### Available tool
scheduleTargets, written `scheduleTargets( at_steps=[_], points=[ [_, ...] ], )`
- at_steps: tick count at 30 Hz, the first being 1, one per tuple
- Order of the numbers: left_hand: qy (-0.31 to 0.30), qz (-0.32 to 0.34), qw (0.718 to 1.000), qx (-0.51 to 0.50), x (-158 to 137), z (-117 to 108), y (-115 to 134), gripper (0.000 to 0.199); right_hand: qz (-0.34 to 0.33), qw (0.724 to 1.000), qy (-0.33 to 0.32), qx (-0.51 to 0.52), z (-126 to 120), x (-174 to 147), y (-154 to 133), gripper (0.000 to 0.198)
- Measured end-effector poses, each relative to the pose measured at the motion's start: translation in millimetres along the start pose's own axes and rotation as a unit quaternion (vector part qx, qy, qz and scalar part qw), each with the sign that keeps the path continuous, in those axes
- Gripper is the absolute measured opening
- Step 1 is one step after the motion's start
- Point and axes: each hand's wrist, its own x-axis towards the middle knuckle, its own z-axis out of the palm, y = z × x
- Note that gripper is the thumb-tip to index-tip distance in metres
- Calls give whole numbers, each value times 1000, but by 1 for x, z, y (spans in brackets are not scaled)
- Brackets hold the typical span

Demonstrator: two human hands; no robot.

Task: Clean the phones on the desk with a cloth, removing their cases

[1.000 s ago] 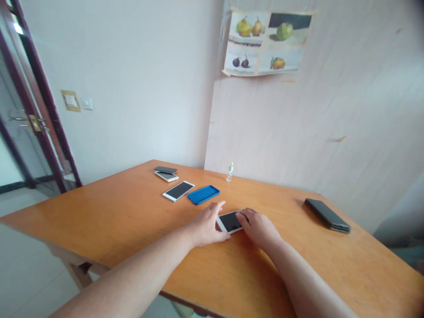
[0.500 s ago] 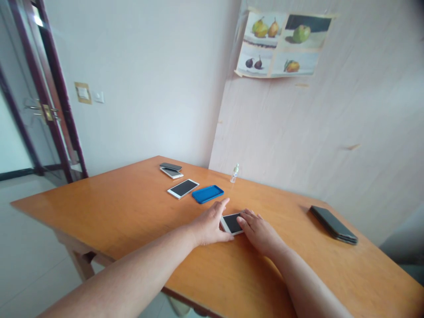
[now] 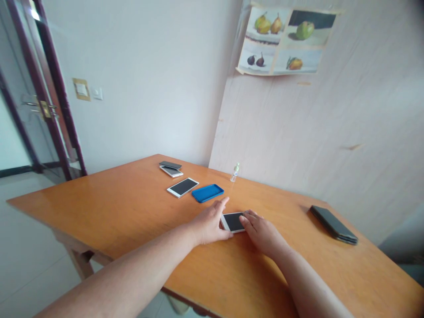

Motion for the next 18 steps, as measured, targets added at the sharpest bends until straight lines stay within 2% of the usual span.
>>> scheduleTargets(
  at_steps=[4,6,8,12,14,16,18],
  points=[
    [-9,11,1000,15,1,-1,-2,99,-106,990,-60,75,-1,-12,-37,51],
    [-19,15,1000,17,1,-3,-1,95,-132,983,-84,98,-2,-15,-47,51],
    [-22,9,1000,19,1,-4,1,95,-104,988,-76,81,-3,-12,-41,51],
    [-35,-7,999,32,1,-7,7,99,14,999,-36,-19,-6,-2,-3,50],
    [-41,-3,998,50,2,-9,8,97,46,998,-32,-42,-6,0,8,49],
    [-41,1,996,78,2,-12,9,91,44,998,-32,-35,-6,-2,3,49],
    [-43,0,994,105,1,-15,9,81,7,999,-41,-7,-5,-8,-15,49]
  ],
)
